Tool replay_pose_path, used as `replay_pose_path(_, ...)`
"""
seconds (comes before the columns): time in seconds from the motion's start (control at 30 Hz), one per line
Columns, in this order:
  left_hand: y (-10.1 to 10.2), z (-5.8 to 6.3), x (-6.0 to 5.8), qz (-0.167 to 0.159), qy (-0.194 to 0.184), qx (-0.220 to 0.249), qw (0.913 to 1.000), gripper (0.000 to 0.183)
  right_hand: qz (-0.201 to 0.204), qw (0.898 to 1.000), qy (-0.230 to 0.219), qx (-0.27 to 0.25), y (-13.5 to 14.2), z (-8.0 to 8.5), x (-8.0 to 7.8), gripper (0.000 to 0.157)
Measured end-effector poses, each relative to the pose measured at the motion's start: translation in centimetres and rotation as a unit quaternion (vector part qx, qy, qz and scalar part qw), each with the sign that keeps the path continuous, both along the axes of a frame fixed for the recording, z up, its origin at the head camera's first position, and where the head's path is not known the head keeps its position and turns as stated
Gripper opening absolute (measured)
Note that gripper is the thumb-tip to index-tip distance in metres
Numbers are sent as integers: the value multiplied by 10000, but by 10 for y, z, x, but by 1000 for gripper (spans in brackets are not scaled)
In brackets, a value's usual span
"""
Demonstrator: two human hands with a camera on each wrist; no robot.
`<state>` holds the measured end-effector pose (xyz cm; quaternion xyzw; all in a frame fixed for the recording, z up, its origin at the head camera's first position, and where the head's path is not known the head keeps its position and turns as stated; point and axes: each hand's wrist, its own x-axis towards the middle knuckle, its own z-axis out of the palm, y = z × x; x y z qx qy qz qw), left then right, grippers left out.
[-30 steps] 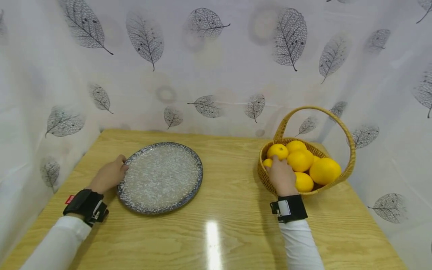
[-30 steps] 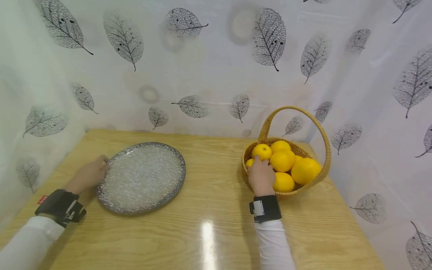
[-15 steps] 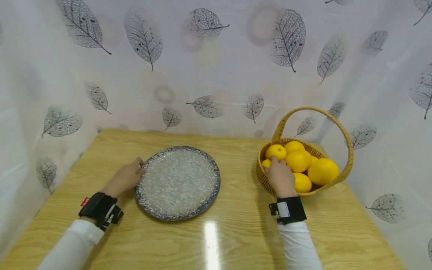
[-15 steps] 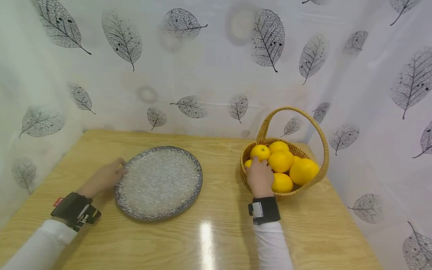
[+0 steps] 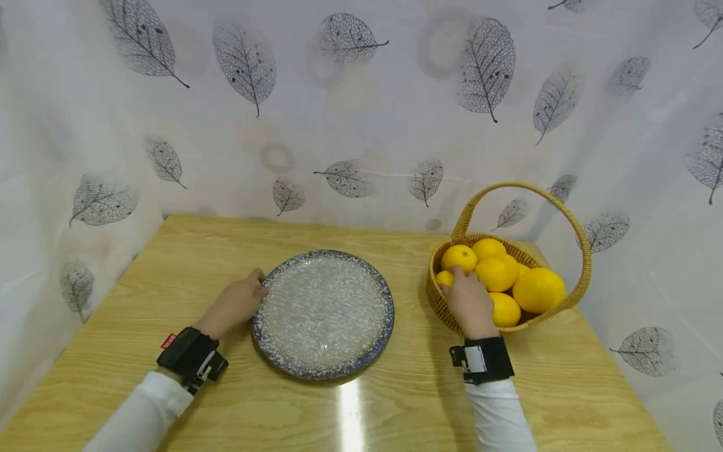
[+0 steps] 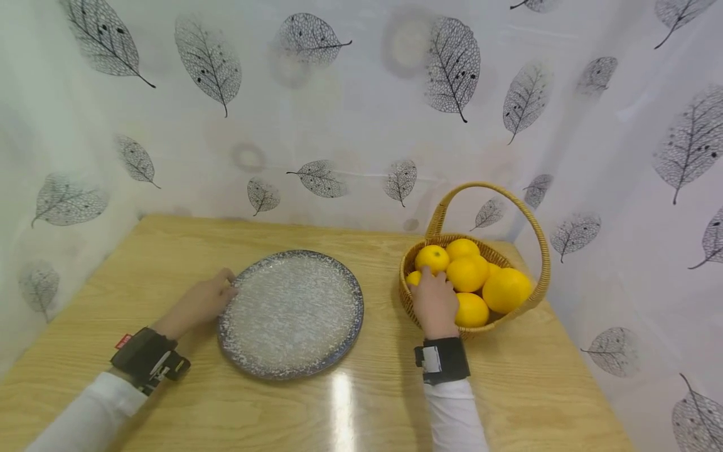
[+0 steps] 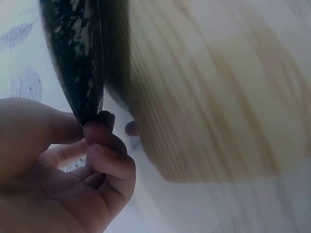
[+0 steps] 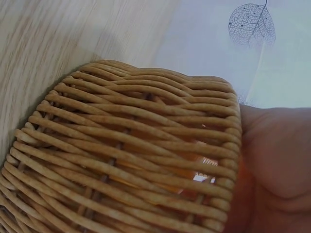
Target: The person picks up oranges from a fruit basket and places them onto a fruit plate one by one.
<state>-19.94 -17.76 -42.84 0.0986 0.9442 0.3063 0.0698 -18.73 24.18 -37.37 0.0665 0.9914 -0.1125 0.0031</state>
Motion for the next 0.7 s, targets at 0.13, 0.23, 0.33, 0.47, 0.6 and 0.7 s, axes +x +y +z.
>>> replay_pose_path(0.13, 12, -1, 1, -159, 161, -58, 9997, 22, 30, 10000, 56, 15, -1, -1, 3, 48)
replay_pose_path(0.23, 21, -1, 3, -235, 182, -100, 9995, 22, 22, 10000, 73, 7, -3, -2, 4, 48)
replay_pose_path(0.33, 29, 0, 7, -265, 139, -201, 9994, 28, 0, 10000, 92, 4, -4, -2, 5, 48)
replay_pose_path(0.47, 38, 0, 12, -258, -61, -323, 9991, 44, -5, 9999, 134, 14, -5, -2, 7, 47)
replay_pose_path(0.6, 45, 3, 17, -288, -215, -383, 9986, 52, 20, 9999, 158, 32, -5, -2, 7, 47)
replay_pose_path(0.7, 48, 1, 18, -361, -158, -426, 9983, 53, -21, 9999, 100, 19, -5, -2, 6, 48)
